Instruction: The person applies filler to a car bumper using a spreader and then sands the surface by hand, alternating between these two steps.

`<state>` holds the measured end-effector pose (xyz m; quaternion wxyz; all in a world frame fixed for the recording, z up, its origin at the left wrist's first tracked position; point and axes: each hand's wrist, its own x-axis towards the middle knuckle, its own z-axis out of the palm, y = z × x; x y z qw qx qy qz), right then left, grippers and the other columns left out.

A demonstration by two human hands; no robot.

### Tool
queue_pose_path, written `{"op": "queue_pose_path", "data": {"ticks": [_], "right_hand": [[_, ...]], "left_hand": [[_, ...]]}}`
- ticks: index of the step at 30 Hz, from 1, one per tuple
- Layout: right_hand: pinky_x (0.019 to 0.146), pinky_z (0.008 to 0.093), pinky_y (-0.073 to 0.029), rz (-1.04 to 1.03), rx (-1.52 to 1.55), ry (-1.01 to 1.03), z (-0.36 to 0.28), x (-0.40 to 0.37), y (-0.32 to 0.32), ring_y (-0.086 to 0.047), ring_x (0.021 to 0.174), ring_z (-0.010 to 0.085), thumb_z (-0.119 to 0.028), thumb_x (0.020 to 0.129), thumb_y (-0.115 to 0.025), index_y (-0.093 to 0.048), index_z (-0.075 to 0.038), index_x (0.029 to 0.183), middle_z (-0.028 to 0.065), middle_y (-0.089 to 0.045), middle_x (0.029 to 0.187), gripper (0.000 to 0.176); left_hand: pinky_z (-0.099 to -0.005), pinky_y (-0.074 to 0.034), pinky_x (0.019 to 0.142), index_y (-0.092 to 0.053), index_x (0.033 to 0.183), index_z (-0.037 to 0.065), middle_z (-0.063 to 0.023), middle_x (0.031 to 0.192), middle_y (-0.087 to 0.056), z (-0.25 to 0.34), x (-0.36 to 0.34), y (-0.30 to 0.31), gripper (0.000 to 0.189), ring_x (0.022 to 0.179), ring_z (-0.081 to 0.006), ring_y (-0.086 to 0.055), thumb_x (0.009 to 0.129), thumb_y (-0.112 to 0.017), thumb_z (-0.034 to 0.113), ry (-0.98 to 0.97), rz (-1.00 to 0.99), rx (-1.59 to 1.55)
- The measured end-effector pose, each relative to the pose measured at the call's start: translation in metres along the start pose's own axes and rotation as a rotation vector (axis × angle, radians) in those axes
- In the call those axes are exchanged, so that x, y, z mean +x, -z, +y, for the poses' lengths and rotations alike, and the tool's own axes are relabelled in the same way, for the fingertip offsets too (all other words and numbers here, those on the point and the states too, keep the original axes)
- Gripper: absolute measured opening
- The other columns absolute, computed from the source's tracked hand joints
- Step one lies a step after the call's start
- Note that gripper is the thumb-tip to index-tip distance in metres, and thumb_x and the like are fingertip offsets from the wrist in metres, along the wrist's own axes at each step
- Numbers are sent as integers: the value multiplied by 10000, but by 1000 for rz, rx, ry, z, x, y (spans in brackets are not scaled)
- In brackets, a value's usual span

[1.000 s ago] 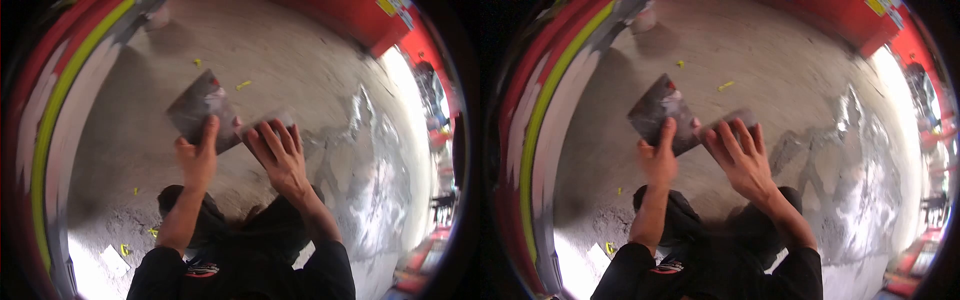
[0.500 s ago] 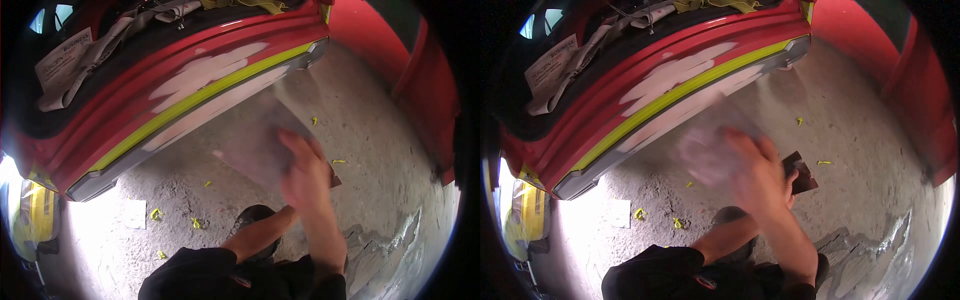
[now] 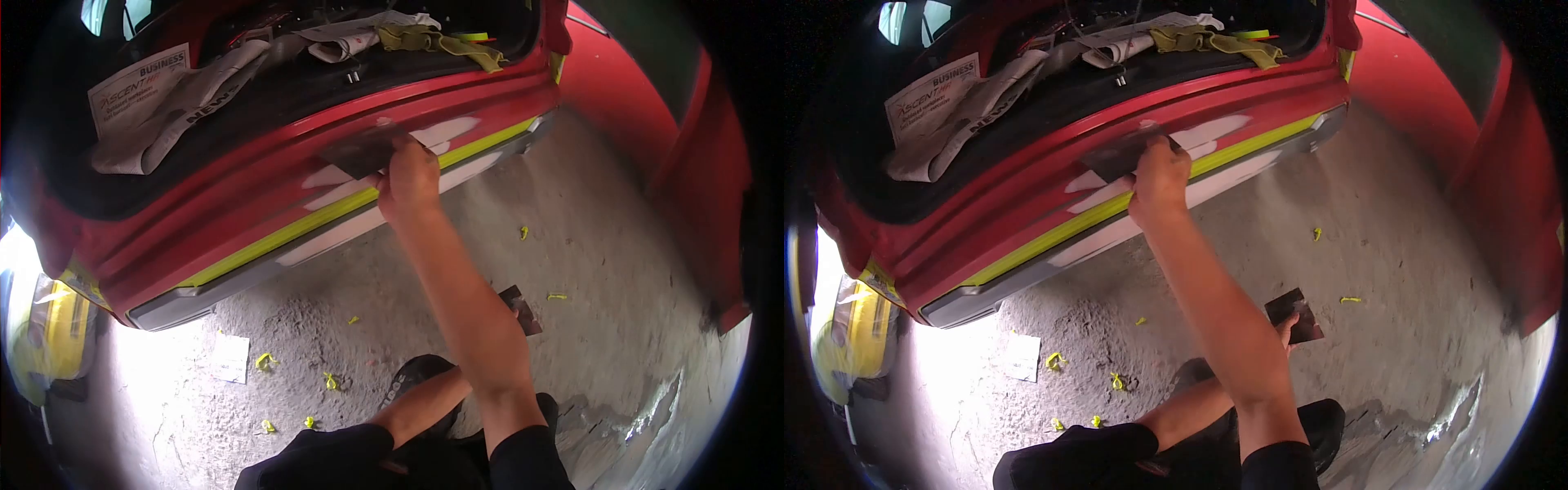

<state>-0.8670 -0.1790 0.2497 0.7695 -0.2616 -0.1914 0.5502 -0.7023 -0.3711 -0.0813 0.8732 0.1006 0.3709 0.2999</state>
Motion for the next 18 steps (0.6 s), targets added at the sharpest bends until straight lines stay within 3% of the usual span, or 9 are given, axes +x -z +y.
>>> {"op": "queue_pose_path", "data": {"ticks": [5, 8, 11, 14, 18], "right_hand": [[724, 423, -585, 49, -86, -47, -11, 1, -14, -682, 875, 295, -104, 938, -446, -586, 17, 1091, 169, -669, 984, 240], [557, 385, -530, 88, -158, -23, -16, -1, -20, -637, 696, 281, -144, 917, -457, -532, 18, 1050, 150, -613, 894, 222], [694, 481, -601, 75, -186, -15, -19, 8, -15, -667, 807, 362, -72, 919, -395, -524, 85, 1117, 229, -637, 1001, 284], [734, 508, -626, 44, -211, -43, -30, 6, -32, -663, 798, 393, -73, 930, -359, -488, 126, 1117, 279, -607, 1039, 302], [605, 478, -631, -39, -262, -37, -30, 24, -43, -632, 565, 379, -77, 901, -346, -416, 131, 1086, 258, -579, 904, 287]], "left_hand": [[-401, -514, 841, -606, 1166, 81, -44, 1092, -661, 4, 0, -7, 376, 959, -195, -657, 867, -743, 264, 5, -19, -3], [-398, -516, 850, -603, 1170, 75, -48, 1095, -661, 5, 0, -10, 382, 962, -197, -658, 869, -741, 265, 1, -32, -9], [-394, -517, 858, -600, 1174, 68, -51, 1098, -661, 11, 2, -14, 389, 965, -198, -660, 871, -739, 266, -6, -44, -25], [-391, -519, 866, -597, 1179, 62, -55, 1102, -661, 22, 5, -19, 395, 968, -200, -661, 872, -737, 268, -24, -58, -37], [-387, -521, 877, -593, 1184, 53, -60, 1106, -661, 39, 8, -27, 403, 971, -202, -663, 875, -735, 269, -63, -77, -38]]}}
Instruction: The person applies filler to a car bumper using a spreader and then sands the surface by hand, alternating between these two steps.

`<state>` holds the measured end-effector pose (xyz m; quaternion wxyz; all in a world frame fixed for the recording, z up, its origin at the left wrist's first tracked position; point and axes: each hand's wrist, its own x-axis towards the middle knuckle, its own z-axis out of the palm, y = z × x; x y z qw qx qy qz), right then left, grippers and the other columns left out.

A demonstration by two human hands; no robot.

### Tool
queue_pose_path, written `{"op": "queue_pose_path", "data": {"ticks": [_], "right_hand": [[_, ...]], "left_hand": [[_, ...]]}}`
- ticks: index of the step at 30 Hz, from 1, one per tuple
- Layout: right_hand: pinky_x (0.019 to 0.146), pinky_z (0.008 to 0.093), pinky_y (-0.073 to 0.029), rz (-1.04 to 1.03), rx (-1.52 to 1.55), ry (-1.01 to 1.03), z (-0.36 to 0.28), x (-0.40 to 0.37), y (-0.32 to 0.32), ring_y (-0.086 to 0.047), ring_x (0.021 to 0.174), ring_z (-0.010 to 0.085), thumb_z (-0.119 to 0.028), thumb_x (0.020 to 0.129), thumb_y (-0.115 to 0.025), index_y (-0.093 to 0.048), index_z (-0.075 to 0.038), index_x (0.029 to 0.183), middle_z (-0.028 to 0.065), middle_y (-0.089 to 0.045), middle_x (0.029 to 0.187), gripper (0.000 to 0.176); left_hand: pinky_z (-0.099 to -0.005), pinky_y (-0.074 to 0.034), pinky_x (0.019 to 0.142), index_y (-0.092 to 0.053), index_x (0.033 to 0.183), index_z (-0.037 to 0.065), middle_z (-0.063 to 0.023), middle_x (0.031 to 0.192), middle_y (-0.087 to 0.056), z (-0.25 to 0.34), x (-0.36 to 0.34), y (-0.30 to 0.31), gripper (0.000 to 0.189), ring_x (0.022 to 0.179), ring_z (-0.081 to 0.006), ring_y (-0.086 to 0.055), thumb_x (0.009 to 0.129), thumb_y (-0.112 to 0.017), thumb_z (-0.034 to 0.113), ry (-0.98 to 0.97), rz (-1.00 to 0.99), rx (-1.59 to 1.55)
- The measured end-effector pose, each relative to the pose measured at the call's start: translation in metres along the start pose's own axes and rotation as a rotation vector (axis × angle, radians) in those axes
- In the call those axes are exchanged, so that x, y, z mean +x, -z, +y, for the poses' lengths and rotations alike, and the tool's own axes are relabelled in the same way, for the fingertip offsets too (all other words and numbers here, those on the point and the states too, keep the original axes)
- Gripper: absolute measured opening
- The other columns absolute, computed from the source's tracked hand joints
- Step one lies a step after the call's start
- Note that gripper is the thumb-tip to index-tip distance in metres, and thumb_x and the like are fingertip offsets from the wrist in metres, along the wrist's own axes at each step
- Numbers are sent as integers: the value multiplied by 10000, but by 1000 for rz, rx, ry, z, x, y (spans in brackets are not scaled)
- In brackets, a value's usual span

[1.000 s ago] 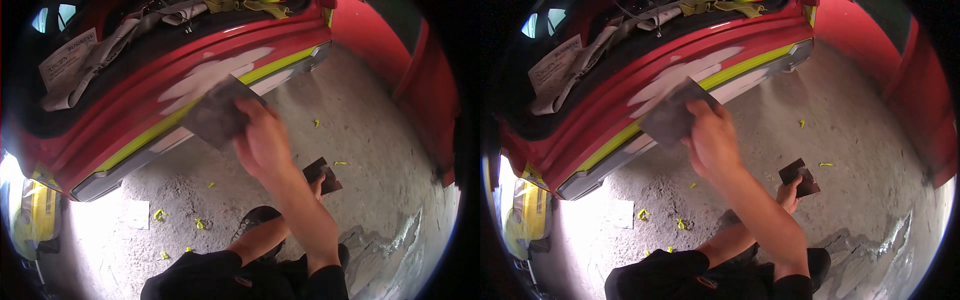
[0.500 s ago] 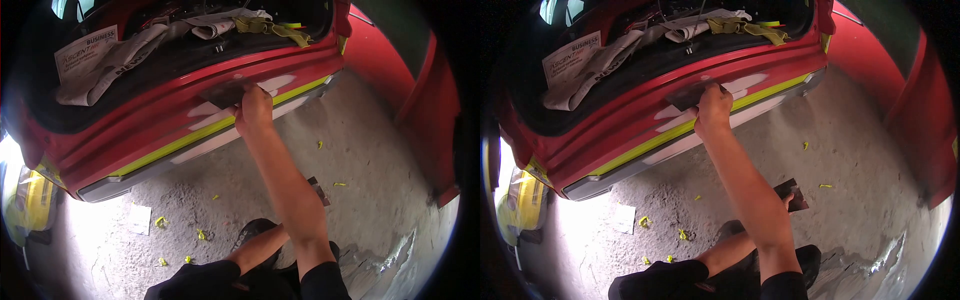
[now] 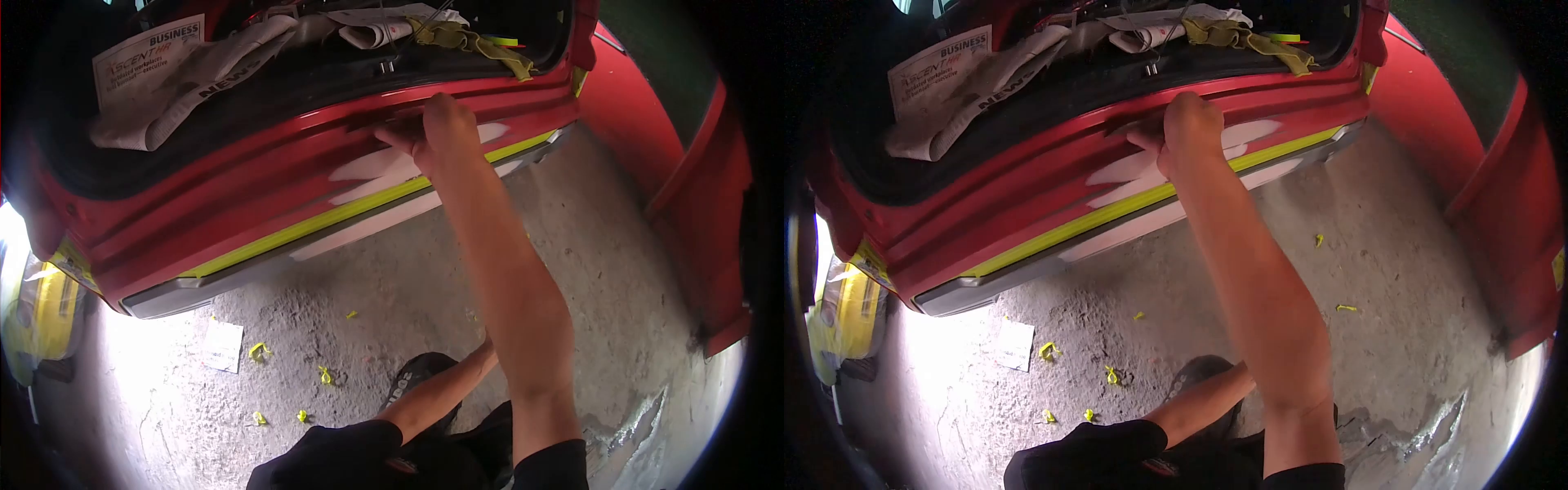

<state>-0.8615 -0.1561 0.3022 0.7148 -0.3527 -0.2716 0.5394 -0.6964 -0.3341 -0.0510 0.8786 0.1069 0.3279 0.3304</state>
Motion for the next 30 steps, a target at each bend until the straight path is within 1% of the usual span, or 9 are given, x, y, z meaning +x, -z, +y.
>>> {"op": "queue_pose_path", "data": {"ticks": [2, 8, 11, 13, 14, 16, 19, 26, 30], "right_hand": [[602, 469, -633, 0, 14, 7, -2, 0, -4, -632, 540, 387, -70, 902, -340, -382, 148, 1109, 279, -569, 919, 304], [623, 468, -628, 18, 5, 26, -1, -3, -2, -680, 711, 374, -107, 928, -363, -365, 114, 1171, 266, -583, 997, 328], [635, 443, -625, 44, 123, 126, -4, -26, 24, -682, 778, 316, -147, 943, -398, -461, 66, 1118, 214, -611, 1037, 283], [876, 469, -582, -51, 205, 227, 2, -54, 86, -658, 1013, 381, -120, 966, -386, -515, 120, 1155, 261, -621, 1125, 331], [954, 455, -532, 1, 113, 178, -8, -70, 122, -636, 1091, 342, -149, 966, -410, -557, 98, 1163, 233, -634, 1156, 348], [1004, 484, -480, 56, 209, 201, -23, -110, 182, -611, 1143, 318, -180, 968, -454, -606, 44, 1144, 171, -651, 1174, 322], [966, 438, -523, 46, 215, 299, -39, -154, 294, -630, 1107, 268, -167, 963, -538, -627, 19, 1105, 142, -662, 1136, 250], [914, 396, -570, 172, 242, 360, -56, -172, 344, -637, 1091, 237, -173, 989, -526, -615, -6, 1154, 121, -651, 1168, 251], [935, 402, -552, 170, 196, 458, -72, -164, 325, -611, 1134, 227, -132, 976, -553, -596, -7, 1214, 125, -620, 1235, 272]], "left_hand": [[-385, -522, 883, -591, 1187, 48, -62, 1108, -661, 8, 1, -3, 407, 973, -203, -663, 876, -733, 270, -14, -9, 2], [-378, -525, 900, -585, 1195, 35, -70, 1115, -661, 9, 1, 2, 420, 979, -205, -666, 879, -729, 272, -27, 4, 7], [-375, -526, 908, -582, 1199, 28, -74, 1118, -661, 9, -5, 9, 427, 982, -207, -667, 881, -727, 273, -38, 16, 15], [-372, -527, 913, -580, 1202, 24, -76, 1120, -661, 7, -6, 11, 431, 984, -208, -668, 882, -726, 274, -48, 14, 17], [-371, -528, 916, -579, 1203, 22, -77, 1121, -661, 6, -5, 12, 434, 985, -208, -669, 883, -725, 274, -51, 11, 13], [-369, -529, 922, -577, 1206, 17, -80, 1123, -661, 8, -7, 14, 438, 987, -209, -669, 884, -724, 275, -48, -5, -30], [-357, -529, 924, -578, 1213, 17, -78, 1125, -668, 7, -3, 12, 399, 989, -201, -671, 881, -725, 183, 33, -42, -148], [-364, -535, 919, -585, 1217, 28, -82, 1113, -684, -10, 13, 9, 392, 1025, -203, -669, 898, -705, 222, 140, -93, -86], [-385, -555, 919, -590, 1214, 34, -103, 1114, -696, -3, 15, 8, 349, 1021, -230, -688, 917, -670, 197, 193, -140, -60]]}}
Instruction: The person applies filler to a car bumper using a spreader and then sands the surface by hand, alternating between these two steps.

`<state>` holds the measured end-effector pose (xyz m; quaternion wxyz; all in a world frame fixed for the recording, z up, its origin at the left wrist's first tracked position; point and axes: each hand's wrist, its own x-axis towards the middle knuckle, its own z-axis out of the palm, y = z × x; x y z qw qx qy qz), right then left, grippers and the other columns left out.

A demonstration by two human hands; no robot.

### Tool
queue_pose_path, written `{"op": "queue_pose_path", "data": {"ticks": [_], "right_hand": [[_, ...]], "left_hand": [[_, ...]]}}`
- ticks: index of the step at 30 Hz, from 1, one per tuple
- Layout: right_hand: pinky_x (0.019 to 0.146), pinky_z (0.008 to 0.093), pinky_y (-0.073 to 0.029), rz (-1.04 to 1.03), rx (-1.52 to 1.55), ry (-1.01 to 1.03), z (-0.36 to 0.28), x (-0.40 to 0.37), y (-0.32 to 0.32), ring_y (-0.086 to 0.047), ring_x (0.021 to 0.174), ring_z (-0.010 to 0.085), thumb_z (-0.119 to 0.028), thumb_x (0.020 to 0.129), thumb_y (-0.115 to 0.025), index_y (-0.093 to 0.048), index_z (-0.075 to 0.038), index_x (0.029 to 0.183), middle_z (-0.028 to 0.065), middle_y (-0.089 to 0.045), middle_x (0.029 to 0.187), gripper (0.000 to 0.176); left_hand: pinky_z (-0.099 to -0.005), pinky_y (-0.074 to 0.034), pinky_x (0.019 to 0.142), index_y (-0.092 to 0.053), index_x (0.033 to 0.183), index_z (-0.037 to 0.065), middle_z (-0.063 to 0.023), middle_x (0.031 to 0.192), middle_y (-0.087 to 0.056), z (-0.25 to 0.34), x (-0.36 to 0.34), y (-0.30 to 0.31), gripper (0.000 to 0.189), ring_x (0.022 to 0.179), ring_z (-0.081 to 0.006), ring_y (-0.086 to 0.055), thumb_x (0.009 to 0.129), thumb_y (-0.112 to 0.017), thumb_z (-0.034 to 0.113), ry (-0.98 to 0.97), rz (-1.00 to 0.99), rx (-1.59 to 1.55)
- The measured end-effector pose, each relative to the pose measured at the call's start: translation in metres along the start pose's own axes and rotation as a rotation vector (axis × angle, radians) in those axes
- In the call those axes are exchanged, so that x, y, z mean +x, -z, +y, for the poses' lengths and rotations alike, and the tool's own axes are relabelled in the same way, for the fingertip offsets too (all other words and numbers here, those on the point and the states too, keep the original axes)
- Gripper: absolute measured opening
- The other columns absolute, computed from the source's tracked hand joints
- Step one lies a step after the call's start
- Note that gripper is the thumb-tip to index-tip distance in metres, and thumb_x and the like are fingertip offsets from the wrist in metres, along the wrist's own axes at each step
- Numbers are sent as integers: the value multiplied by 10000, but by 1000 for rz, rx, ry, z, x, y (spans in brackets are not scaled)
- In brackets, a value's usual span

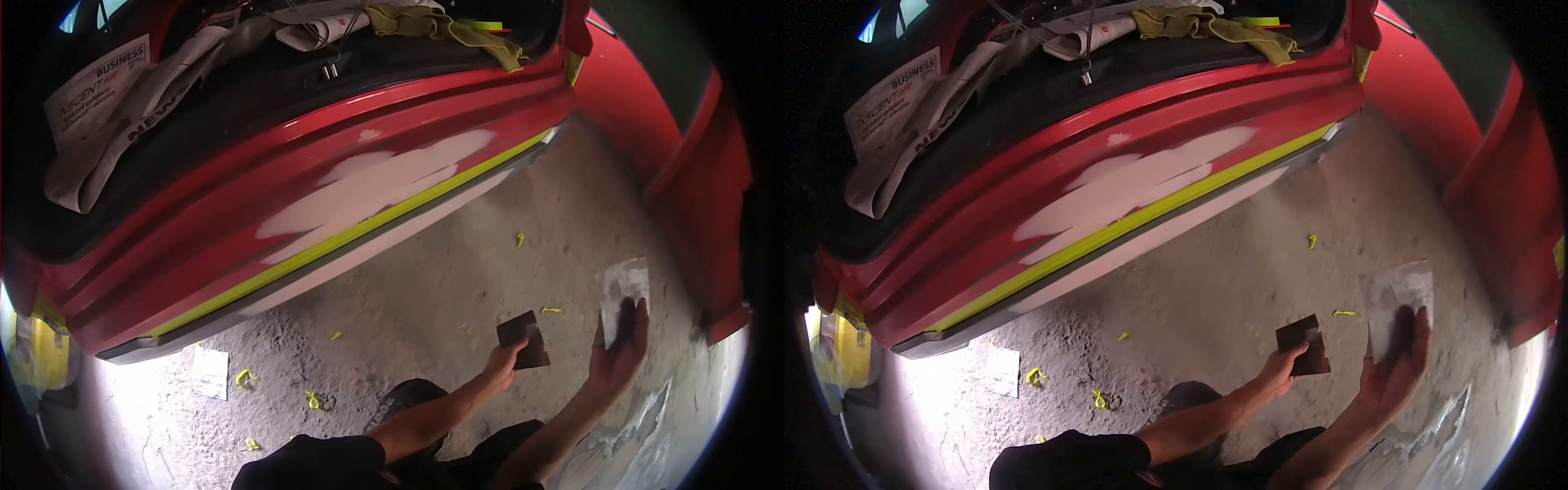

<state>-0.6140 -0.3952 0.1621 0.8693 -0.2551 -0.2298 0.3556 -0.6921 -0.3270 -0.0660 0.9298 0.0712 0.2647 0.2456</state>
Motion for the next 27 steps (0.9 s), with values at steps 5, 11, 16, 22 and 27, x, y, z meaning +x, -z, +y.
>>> {"op": "queue_pose_path", "data": {"ticks": [5, 11, 16, 22, 27], "right_hand": [[970, 325, -479, -74, -719, 428, 48, 28, -92, -582, 1135, 207, 2, 930, -604, -535, 14, 1320, 138, -603, 1249, 396], [972, 354, -481, -533, -1319, 674, 51, 76, -210, -610, 1101, 224, 78, 878, -576, -608, 7, 1240, 128, -604, 1247, 370], [989, 506, -465, -1052, -1958, 1349, 69, 81, -268, -605, 1098, 294, -3, 703, -678, -698, -122, 1164, 104, -599, 1126, 477], [1105, 604, -307, -1004, -2240, 1434, 40, 95, -272, -579, 1159, 278, -42, 758, -653, -711, -126, 1120, 88, -605, 1148, 377], [1130, 624, -245, -919, -2143, 1072, 13, 105, -220, -582, 1164, 271, 57, 748, -570, -703, -107, 1127, 84, -610, 1173, 434]], "left_hand": [[-380, -554, 914, -579, 1229, 30, -119, 1117, -692, 11, 22, 7, 357, 1031, -242, -684, 928, -656, 207, -5, -63, -30], [-413, -569, 877, -587, 1191, -13, -146, 1091, -687, 15, 31, 18, 332, 975, -272, -693, 914, -658, 155, -40, -63, -120], [-413, -602, 760, -641, 1102, -40, -134, 989, -711, 73, 6, 20, 312, 875, -266, -715, 861, -702, 148, -61, 34, 23], [-438, -509, 823, -599, 1182, -61, -166, 1141, -640, 118, 6, 42, 537, 1014, -285, -631, 838, -746, 324, -141, 193, 440], [-469, -411, 971, -520, 1312, -81, -203, 1325, -535, 119, 10, 46, 710, 1205, -313, -509, 831, -747, 389, -98, 173, 521]]}}
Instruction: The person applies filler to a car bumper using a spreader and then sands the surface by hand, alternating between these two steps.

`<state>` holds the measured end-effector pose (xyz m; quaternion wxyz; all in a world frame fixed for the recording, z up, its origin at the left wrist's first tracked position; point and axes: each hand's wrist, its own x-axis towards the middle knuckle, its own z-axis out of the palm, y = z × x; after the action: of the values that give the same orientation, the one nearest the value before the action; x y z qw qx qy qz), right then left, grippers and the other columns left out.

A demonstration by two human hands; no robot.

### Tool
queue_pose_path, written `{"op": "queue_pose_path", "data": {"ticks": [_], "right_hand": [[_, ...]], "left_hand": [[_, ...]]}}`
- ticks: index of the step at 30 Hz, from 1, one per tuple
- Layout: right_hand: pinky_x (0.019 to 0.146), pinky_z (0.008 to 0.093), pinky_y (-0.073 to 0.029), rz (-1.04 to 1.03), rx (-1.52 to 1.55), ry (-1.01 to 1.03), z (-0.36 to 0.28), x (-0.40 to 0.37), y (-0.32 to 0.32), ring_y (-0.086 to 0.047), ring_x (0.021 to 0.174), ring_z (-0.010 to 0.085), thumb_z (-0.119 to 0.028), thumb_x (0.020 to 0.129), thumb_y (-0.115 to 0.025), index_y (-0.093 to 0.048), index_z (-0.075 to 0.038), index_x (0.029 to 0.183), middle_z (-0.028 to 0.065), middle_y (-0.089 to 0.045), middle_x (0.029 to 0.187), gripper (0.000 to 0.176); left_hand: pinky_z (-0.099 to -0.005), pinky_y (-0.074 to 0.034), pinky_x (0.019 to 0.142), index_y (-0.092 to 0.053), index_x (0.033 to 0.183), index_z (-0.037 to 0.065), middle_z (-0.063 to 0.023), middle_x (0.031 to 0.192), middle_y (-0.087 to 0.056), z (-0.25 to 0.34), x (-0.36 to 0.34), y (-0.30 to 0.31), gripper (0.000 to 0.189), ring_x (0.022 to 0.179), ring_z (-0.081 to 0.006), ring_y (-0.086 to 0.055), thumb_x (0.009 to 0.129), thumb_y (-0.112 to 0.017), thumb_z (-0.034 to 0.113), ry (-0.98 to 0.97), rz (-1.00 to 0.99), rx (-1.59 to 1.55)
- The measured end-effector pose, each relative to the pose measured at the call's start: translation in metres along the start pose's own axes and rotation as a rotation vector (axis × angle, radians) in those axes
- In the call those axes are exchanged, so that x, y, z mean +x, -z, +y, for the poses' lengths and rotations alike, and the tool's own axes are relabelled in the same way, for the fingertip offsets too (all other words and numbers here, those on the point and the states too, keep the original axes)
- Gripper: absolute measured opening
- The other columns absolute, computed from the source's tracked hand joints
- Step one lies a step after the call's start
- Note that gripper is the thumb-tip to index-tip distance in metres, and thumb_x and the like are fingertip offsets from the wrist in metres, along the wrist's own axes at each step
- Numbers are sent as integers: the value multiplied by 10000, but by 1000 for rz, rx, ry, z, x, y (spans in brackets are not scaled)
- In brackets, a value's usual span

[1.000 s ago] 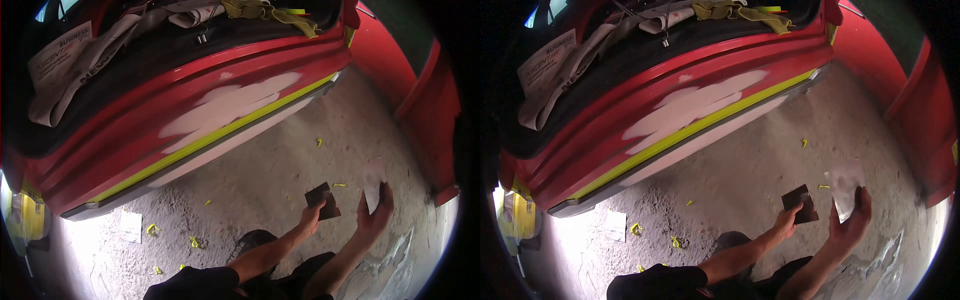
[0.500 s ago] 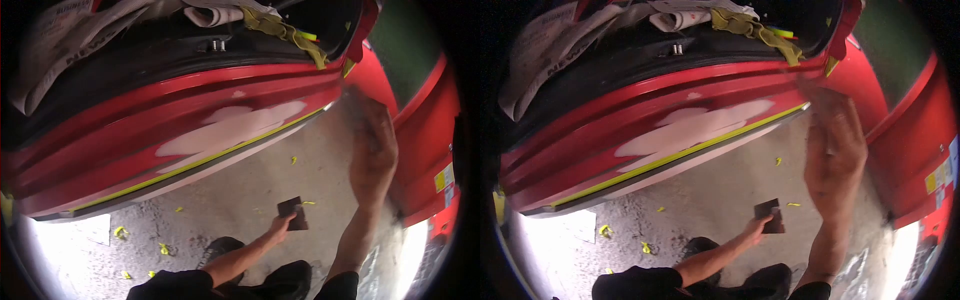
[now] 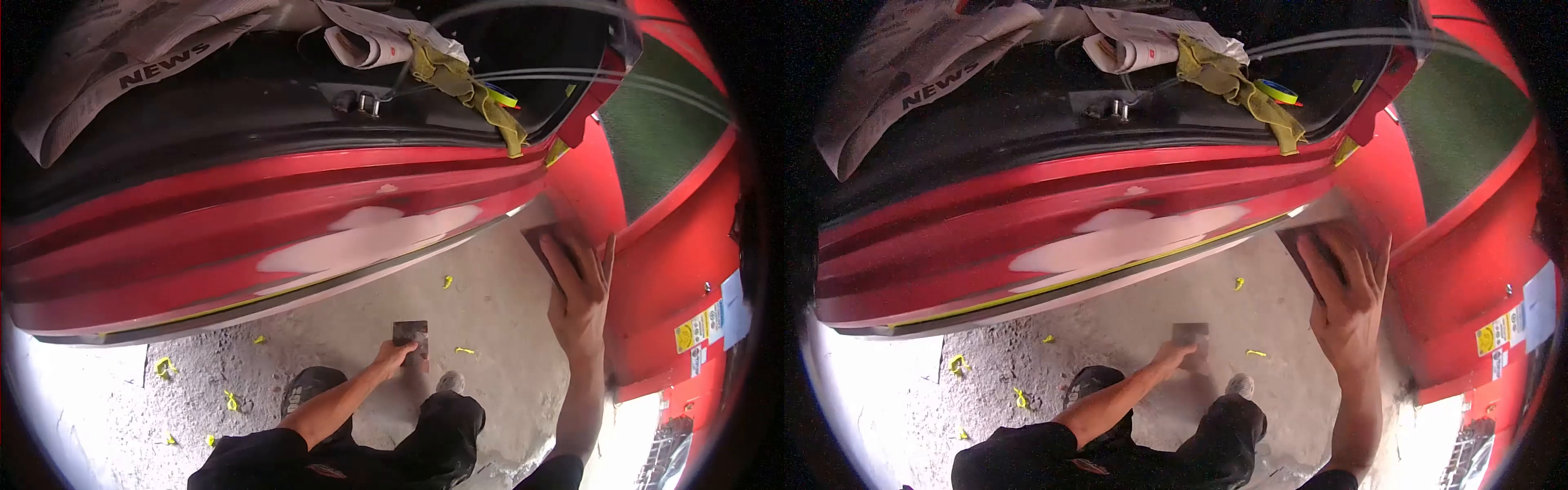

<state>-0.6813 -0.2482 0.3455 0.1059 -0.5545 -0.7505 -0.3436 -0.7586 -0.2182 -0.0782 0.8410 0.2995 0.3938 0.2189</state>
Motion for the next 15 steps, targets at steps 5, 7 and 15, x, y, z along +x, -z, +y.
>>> {"op": "queue_pose_path", "data": {"ticks": [5, 7, 15], "right_hand": [[1047, 491, -389, -28, 478, -232, 34, -59, -55, -623, 1085, 302, 122, 773, -498, -692, -58, 1145, 127, -637, 1122, 456], [965, 393, -466, -92, 834, -375, 40, -94, -98, -641, 1039, 307, 139, 800, -476, -688, -36, 1145, 151, -646, 1093, 441], [836, 319, -504, -359, 1338, -217, 45, -203, -280, -659, 941, 290, 103, 881, -507, -670, 5, 1138, 182, -658, 1020, 319]], "left_hand": [[-422, -430, 973, -579, 1261, -59, -180, 1286, -582, 23, 0, -4, 632, 1162, -293, -553, 821, -768, 354, -50, 32, -48], [-395, -442, 964, -600, 1242, -51, -167, 1249, -611, 20, 15, 2, 594, 1128, -279, -578, 819, -776, 329, -90, 56, -95], [-355, -529, 797, -663, 1127, -40, -95, 1026, -700, 2, 36, 28, 441, 888, -209, -672, 831, -763, 272, -329, 408, 141]]}}
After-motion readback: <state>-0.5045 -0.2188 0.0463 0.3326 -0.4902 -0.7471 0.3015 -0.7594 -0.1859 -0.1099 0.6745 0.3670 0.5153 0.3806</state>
